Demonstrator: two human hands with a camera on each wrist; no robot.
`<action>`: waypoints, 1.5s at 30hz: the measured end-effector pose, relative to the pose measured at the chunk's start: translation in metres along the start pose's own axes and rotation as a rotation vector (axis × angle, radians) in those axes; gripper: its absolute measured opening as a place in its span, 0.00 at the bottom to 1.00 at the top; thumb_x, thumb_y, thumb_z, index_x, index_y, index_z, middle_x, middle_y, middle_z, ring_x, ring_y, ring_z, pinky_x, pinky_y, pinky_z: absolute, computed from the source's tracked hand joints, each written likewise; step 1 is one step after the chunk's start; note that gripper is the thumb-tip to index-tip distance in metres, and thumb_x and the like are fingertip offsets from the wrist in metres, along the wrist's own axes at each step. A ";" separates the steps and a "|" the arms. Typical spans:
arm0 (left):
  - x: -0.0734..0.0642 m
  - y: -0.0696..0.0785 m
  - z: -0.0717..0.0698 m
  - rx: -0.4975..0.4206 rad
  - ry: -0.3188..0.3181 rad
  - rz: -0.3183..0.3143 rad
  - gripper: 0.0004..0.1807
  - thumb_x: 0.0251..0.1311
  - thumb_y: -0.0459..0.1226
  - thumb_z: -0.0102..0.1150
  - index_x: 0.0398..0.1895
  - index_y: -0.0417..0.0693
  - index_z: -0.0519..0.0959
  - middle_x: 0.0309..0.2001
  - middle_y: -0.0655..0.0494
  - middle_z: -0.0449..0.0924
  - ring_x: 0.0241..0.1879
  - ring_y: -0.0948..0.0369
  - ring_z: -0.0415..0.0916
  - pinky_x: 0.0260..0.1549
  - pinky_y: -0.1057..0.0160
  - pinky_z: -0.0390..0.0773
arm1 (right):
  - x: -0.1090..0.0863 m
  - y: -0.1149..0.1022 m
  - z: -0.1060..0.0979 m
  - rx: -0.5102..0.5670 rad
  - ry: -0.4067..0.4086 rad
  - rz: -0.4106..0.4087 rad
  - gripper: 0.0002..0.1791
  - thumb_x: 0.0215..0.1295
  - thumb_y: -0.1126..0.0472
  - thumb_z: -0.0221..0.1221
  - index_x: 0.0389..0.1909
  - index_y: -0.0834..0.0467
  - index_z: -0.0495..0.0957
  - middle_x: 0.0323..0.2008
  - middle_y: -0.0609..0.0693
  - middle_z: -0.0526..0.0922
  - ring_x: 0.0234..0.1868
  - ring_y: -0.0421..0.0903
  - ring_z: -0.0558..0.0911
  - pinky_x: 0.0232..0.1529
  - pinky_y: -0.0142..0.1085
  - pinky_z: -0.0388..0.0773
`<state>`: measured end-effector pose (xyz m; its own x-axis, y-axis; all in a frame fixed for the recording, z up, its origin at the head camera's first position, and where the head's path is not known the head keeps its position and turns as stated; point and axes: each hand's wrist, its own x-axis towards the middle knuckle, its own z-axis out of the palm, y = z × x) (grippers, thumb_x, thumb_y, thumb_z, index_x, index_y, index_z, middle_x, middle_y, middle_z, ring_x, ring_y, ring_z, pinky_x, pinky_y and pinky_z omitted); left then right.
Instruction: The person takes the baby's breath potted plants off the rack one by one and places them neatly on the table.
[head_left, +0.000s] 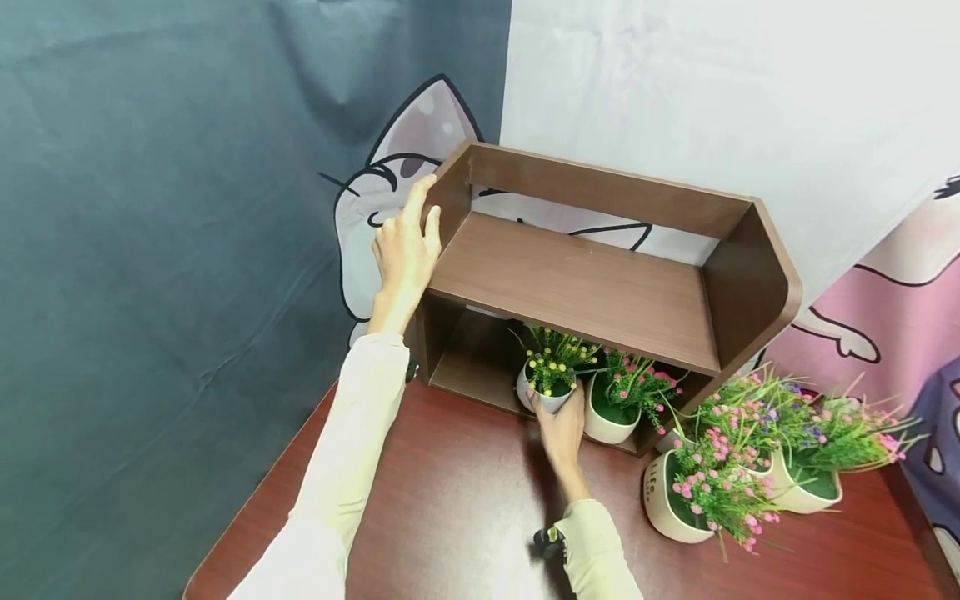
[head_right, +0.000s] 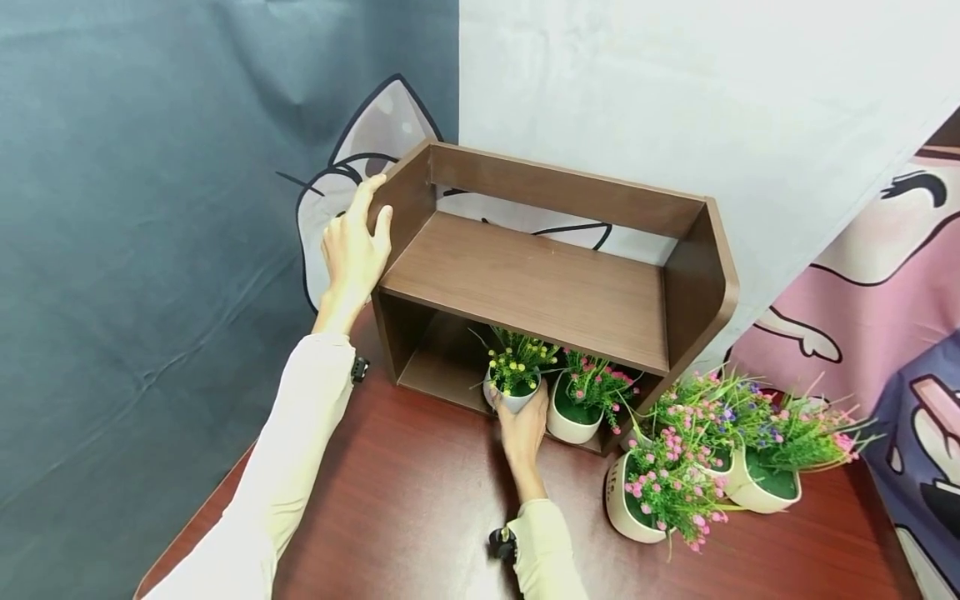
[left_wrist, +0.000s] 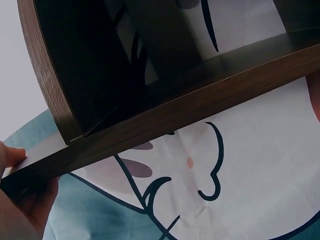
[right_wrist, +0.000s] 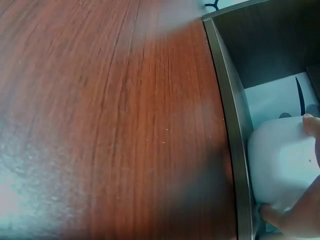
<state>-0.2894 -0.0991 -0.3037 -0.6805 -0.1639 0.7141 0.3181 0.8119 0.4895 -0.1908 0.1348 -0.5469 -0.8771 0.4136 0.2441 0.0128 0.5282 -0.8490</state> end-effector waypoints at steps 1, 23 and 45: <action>0.000 0.000 0.000 -0.001 0.001 -0.001 0.20 0.66 0.42 0.50 0.61 0.63 0.70 0.31 0.45 0.82 0.22 0.46 0.73 0.21 0.49 0.69 | -0.001 0.000 -0.001 0.011 -0.005 -0.005 0.48 0.50 0.50 0.67 0.65 0.69 0.54 0.60 0.67 0.65 0.61 0.59 0.65 0.59 0.48 0.59; -0.001 -0.003 -0.003 -0.012 0.012 0.004 0.20 0.66 0.42 0.48 0.61 0.61 0.71 0.19 0.44 0.75 0.17 0.49 0.67 0.18 0.51 0.64 | -0.065 -0.002 -0.042 0.135 -0.162 -0.064 0.46 0.47 0.58 0.70 0.65 0.66 0.57 0.59 0.66 0.68 0.55 0.59 0.73 0.52 0.47 0.69; 0.001 -0.006 -0.004 -0.027 0.001 -0.012 0.20 0.67 0.43 0.46 0.62 0.62 0.70 0.18 0.46 0.72 0.15 0.51 0.63 0.17 0.56 0.58 | -0.115 0.000 -0.094 0.067 -0.256 -0.002 0.47 0.38 0.65 0.75 0.63 0.61 0.62 0.56 0.65 0.71 0.50 0.60 0.76 0.47 0.47 0.73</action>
<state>-0.2891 -0.1068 -0.3039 -0.6840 -0.1740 0.7085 0.3273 0.7947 0.5111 -0.0452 0.1568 -0.5313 -0.9701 0.2069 0.1267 -0.0137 0.4748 -0.8800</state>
